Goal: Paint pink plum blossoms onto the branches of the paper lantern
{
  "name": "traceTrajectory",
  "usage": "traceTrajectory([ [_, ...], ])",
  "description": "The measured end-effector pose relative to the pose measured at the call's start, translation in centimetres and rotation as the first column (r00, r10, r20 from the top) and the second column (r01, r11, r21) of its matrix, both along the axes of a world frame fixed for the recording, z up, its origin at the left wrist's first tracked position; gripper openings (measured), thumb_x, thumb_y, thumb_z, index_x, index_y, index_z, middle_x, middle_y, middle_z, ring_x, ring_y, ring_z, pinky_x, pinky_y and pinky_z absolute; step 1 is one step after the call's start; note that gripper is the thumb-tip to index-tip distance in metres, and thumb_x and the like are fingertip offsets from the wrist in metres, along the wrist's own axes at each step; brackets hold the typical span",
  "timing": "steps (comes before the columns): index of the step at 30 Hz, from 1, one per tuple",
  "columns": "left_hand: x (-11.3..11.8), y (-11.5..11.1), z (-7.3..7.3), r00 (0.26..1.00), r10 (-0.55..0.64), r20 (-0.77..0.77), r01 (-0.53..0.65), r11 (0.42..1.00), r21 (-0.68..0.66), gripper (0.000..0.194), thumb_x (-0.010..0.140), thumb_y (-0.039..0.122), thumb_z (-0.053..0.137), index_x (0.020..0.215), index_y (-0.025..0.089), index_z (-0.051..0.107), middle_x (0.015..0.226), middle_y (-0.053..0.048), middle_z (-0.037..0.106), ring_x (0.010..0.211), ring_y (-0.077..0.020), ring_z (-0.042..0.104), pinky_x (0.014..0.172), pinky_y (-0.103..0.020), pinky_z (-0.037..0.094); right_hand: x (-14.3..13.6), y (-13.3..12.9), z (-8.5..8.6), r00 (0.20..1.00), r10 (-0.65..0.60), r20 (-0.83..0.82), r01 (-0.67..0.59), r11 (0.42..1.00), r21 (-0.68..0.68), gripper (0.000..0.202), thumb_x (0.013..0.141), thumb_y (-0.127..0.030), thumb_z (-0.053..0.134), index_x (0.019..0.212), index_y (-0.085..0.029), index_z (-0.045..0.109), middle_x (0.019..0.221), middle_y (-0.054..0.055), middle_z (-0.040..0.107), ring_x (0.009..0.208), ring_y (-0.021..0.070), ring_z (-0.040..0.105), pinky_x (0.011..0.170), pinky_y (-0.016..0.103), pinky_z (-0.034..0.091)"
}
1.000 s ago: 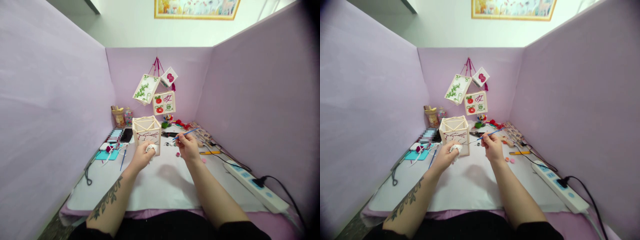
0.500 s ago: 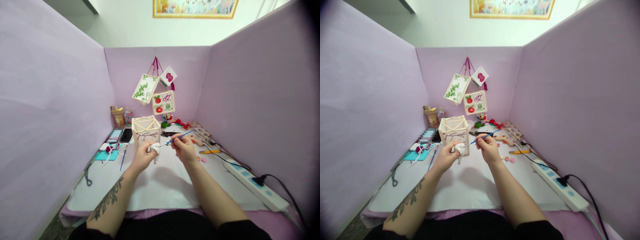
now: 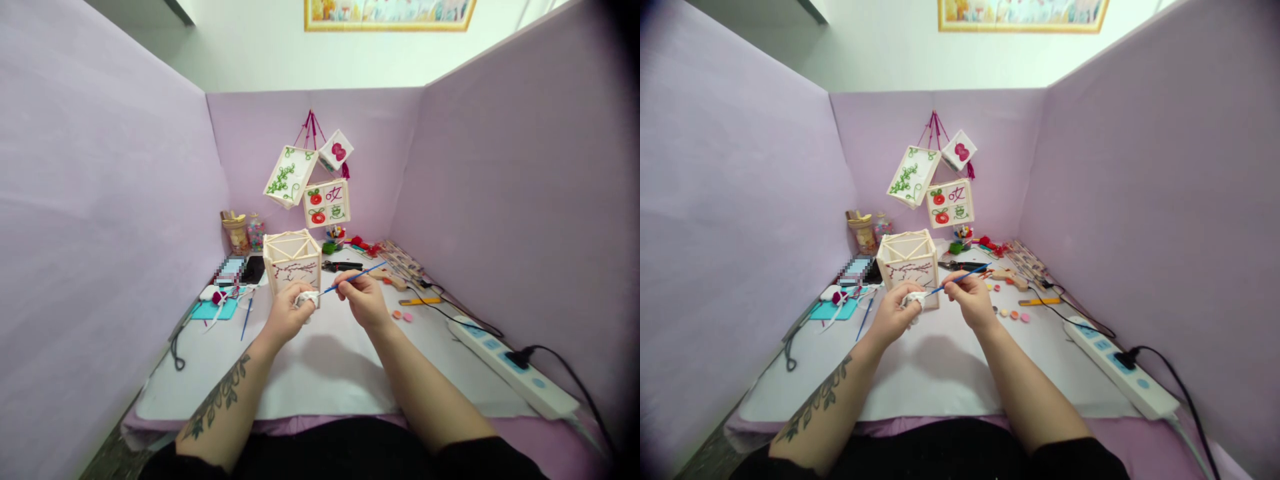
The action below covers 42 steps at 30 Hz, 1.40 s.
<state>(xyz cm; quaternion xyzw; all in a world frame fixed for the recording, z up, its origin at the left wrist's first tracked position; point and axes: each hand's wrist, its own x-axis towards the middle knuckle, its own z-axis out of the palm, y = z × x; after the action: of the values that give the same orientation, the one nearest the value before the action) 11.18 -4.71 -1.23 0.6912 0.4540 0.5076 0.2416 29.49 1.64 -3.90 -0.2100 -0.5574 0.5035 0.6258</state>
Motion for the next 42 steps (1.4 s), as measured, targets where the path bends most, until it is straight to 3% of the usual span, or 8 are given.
traceTrajectory([
  [9,0.2,0.0,0.0,0.998,0.025,0.052,-0.02,0.995,-0.096,0.015,0.076,0.031,0.061,0.074,0.017,0.065,0.086,-0.001,0.059,0.056,-0.0104,0.055,0.035,-0.018,0.041,0.1,0.1,0.2,1.0,-0.013,0.011,0.013,1.0,-0.007,0.02,0.07,-0.038,0.083,0.075,-0.021,0.075,0.061,0.0,0.066,0.053,0.0115,0.052,0.051,0.025,0.04],
  [14,0.1,0.1,-0.1,0.999,0.012,0.048,-0.008,0.995,-0.097,0.013,0.075,0.03,0.06,0.075,0.018,0.065,0.086,-0.001,0.06,0.059,-0.0114,0.057,0.038,-0.018,0.042,0.0,0.0,0.2,1.0,-0.017,0.02,0.017,1.0,-0.019,0.019,0.069,-0.037,0.083,0.074,-0.02,0.075,0.061,0.0,0.066,0.053,0.0114,0.052,0.051,0.025,0.041],
  [25,0.1,0.1,0.3,0.998,0.058,0.023,-0.057,0.997,-0.051,0.009,0.071,0.026,0.058,0.067,0.019,0.061,0.076,0.0,0.059,0.072,-0.0148,0.057,0.063,-0.024,0.049,0.0,0.0,0.3,0.999,-0.03,0.045,0.032,0.999,-0.039,0.019,0.067,-0.037,0.083,0.072,-0.021,0.074,0.06,0.0,0.064,0.054,0.0119,0.051,0.051,0.026,0.042],
  [34,0.5,-0.4,0.8,0.996,0.059,0.071,-0.045,0.981,-0.19,0.013,0.07,0.031,0.057,0.07,0.018,0.06,0.066,0.004,0.052,0.045,-0.0095,0.048,0.033,-0.019,0.036,0.0,0.2,0.2,1.0,-0.018,0.015,0.019,0.997,-0.07,0.017,0.067,-0.035,0.082,0.071,-0.021,0.075,0.06,0.0,0.065,0.053,0.012,0.051,0.051,0.026,0.04],
  [42,0.6,-0.7,1.2,0.991,0.085,0.104,-0.053,0.959,-0.279,0.013,0.068,0.032,0.057,0.071,0.019,0.059,0.055,0.007,0.049,0.035,-0.0089,0.045,0.027,-0.019,0.036,0.1,0.3,0.2,1.0,-0.024,-0.012,0.023,0.998,-0.065,0.022,0.067,-0.038,0.083,0.072,-0.019,0.072,0.058,0.0,0.063,0.051,0.0114,0.051,0.049,0.026,0.04],
])
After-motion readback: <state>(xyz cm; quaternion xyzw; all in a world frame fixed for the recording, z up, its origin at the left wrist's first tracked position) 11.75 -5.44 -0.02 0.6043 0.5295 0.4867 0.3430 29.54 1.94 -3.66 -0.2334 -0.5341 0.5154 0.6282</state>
